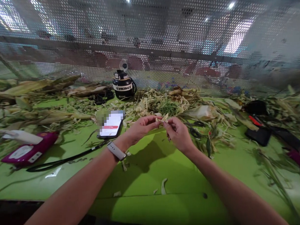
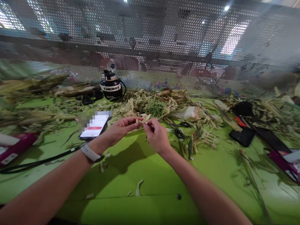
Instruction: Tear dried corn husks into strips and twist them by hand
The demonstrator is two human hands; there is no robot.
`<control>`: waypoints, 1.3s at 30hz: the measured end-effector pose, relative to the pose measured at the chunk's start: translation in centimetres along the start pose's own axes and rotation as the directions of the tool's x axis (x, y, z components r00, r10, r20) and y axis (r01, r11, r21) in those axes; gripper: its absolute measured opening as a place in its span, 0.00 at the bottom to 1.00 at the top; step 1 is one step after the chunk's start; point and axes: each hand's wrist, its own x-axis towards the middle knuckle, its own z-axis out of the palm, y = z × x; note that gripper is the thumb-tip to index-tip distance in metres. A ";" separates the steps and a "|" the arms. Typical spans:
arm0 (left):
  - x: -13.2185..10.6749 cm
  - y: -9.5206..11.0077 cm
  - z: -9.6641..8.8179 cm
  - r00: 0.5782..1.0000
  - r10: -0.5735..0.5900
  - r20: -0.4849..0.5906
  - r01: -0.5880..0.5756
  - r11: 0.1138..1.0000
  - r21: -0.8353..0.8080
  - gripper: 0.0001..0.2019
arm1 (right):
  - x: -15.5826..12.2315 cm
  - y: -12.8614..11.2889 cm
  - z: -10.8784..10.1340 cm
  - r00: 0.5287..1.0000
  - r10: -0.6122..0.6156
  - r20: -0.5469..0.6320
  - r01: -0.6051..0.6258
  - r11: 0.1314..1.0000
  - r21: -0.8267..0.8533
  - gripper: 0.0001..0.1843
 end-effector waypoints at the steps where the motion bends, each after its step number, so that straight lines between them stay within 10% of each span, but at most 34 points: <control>1: -0.1 0.1 0.1 1.000 0.013 -0.018 -0.012 1.000 0.013 0.16 | 0.0 0.1 0.0 1.000 0.011 0.007 -0.011 1.000 0.010 0.13; 8: -0.6 0.8 1.0 0.973 0.142 -0.182 -0.092 0.962 0.257 0.15 | -0.2 0.0 0.2 0.991 -0.132 0.015 0.131 0.960 -0.247 0.10; 16: -0.2 -0.3 0.7 0.974 0.176 -0.145 -0.129 0.949 0.287 0.14 | -0.4 -0.7 -0.9 0.827 -0.511 0.236 0.482 0.426 -0.766 0.10; 24: -0.6 0.1 1.2 0.981 0.188 0.041 -0.192 0.975 0.116 0.12 | 0.7 0.0 -1.4 0.927 -0.369 0.066 0.328 0.711 -0.622 0.13; 39: -0.1 -0.5 0.9 0.990 -0.052 -0.130 0.025 0.980 -0.199 0.15 | 1.2 -0.7 -1.8 0.997 -0.049 -0.053 0.049 0.999 -0.002 0.16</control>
